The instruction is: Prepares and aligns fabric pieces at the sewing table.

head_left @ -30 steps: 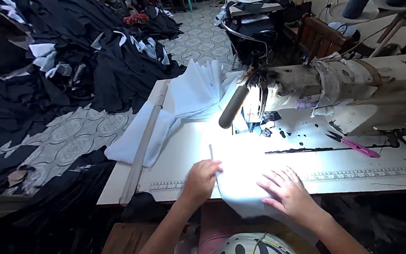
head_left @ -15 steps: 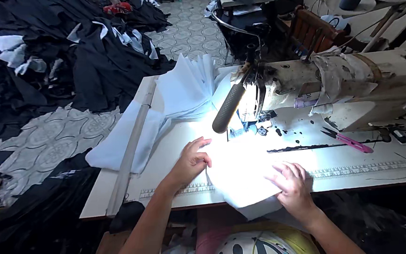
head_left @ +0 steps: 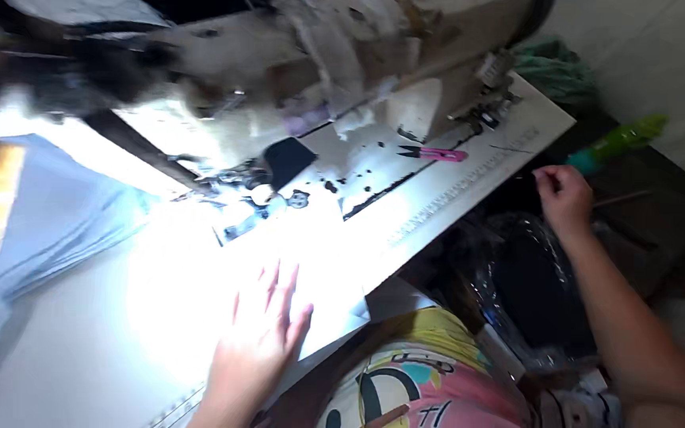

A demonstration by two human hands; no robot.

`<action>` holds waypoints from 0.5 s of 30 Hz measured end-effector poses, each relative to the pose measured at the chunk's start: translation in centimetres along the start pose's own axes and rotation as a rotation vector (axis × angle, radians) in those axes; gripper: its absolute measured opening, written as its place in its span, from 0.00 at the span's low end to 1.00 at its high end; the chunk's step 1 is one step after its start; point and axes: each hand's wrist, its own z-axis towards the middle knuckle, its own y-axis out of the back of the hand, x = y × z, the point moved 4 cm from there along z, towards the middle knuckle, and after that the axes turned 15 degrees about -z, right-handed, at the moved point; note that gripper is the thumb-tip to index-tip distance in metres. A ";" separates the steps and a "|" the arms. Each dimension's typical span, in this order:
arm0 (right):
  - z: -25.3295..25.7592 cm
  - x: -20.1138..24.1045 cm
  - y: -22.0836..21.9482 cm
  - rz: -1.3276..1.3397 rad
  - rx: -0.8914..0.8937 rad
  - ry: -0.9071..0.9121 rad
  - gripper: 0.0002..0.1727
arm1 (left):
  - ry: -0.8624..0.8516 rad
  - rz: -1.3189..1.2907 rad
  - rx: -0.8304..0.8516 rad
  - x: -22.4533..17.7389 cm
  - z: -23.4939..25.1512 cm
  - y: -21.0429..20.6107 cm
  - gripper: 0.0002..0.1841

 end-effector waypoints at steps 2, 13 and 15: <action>-2.6 -8.8 -2.7 -0.103 0.456 -0.353 0.20 | 0.013 -0.016 0.043 0.1 0.1 0.3 0.37; -21.7 -13.0 -14.0 -0.187 0.603 -0.462 0.22 | -0.006 -0.062 -0.017 -0.4 1.6 0.3 0.30; -21.4 -13.5 -14.0 -0.168 0.591 -0.442 0.15 | -0.100 -0.035 -0.066 -0.6 1.3 0.3 0.23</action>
